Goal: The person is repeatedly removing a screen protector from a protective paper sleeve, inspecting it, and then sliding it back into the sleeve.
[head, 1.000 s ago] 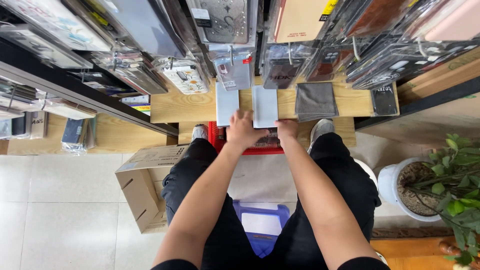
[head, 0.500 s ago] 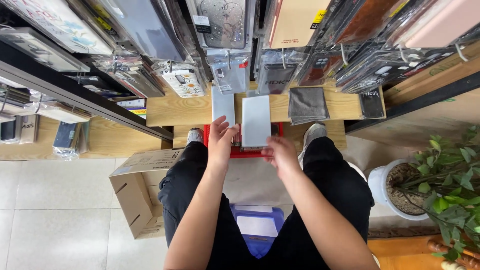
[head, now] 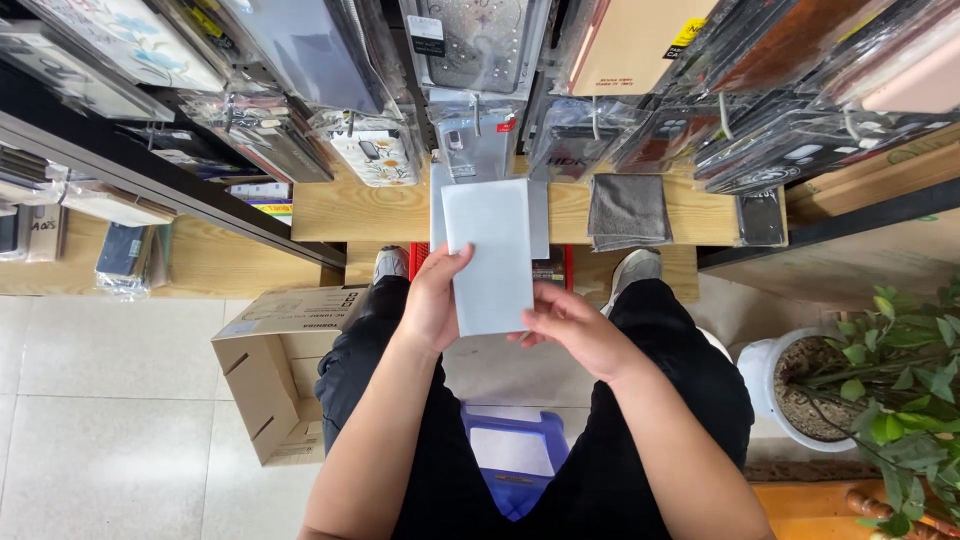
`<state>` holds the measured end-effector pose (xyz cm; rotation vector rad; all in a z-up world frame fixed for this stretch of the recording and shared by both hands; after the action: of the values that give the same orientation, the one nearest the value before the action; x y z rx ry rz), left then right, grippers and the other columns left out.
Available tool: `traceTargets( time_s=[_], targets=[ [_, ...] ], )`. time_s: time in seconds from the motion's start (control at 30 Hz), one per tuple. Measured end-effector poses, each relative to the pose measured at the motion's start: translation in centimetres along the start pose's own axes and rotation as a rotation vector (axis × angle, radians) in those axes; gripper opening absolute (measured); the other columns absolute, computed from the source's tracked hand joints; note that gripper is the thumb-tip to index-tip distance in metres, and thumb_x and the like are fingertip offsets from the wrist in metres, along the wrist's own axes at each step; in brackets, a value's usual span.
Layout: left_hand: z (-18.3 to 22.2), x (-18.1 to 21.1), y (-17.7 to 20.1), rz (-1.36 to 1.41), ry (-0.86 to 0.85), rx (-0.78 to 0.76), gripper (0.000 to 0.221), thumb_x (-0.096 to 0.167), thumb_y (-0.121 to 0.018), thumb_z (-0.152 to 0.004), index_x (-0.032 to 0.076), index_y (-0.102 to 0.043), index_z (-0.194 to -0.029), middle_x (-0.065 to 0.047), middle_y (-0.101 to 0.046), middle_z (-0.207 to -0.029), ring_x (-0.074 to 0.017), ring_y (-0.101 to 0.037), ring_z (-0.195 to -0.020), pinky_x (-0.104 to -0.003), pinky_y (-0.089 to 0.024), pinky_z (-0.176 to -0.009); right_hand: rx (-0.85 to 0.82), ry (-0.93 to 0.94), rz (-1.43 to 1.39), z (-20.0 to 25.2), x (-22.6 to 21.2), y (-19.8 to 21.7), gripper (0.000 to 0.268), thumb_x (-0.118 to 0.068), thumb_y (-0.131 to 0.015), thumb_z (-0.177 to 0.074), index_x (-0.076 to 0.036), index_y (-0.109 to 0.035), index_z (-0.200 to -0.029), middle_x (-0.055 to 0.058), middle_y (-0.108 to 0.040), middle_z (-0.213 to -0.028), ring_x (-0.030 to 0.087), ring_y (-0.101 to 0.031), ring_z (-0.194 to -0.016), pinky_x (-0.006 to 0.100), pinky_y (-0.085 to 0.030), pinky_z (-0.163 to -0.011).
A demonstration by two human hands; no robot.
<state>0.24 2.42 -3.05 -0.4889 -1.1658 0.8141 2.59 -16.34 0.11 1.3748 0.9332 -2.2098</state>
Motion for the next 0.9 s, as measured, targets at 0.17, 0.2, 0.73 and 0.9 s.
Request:
traceTargets(
  time_s=[0.17,0.2,0.73,0.9],
  targets=[
    [0.5,-1.3,-0.1,-0.107,-0.068,-0.094,0.024,0.021,-0.057,-0.096,0.001,-0.068,-0.106,-0.016,-0.073,-0.09,-0.0246,-0.074,-0.079,-0.037,-0.061,-0.071,-0.473,-0.032,0.234,1.3,-0.1,1.8,0.06,-0.035,-0.073,-0.085,0.001,-0.054,-0.129,0.022,-0.062,-0.124,0.033,-0.059,-0.115,0.045,-0.051,-0.093],
    [0.5,-1.8,0.0,-0.135,-0.058,-0.148,0.026,0.023,-0.056,-0.097,0.002,-0.069,-0.105,-0.018,-0.073,-0.088,-0.026,-0.073,-0.075,-0.037,-0.062,-0.068,-0.58,-0.052,0.26,1.6,0.1,2.0,0.064,-0.033,-0.073,-0.085,0.003,-0.049,-0.133,0.026,-0.059,-0.129,0.036,-0.055,-0.12,0.047,-0.048,-0.096],
    [3.9,0.6,-5.9,-0.054,-0.089,-0.396,0.083,0.065,-0.039,-0.096,-0.01,-0.053,-0.128,-0.031,-0.066,-0.113,-0.0414,-0.064,-0.107,-0.056,-0.049,-0.094,-0.37,0.138,0.178,0.0,3.5,-0.4,0.025,-0.009,-0.062,-0.095,-0.002,-0.07,-0.072,0.01,-0.064,-0.054,0.021,-0.063,-0.061,0.04,-0.057,-0.077],
    [3.3,0.5,-5.6,-0.213,-0.146,-0.451,0.089,0.068,-0.026,-0.097,-0.011,-0.057,-0.123,-0.029,-0.069,-0.103,-0.0396,-0.069,-0.097,-0.055,-0.054,-0.085,-0.274,0.149,-0.004,0.1,3.7,-0.7,0.022,0.0,-0.064,-0.09,0.003,-0.068,-0.069,0.015,-0.063,-0.052,0.026,-0.065,-0.059,0.042,-0.058,-0.073]
  ],
)
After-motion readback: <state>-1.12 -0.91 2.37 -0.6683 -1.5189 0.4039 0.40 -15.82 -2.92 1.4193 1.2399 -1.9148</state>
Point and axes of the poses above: each hand's wrist, its own z-axis away from the middle knuckle, its own y-axis out of the back of the hand, x = y × z, the point moved 1 cm from there along -z, towards the middle knuckle
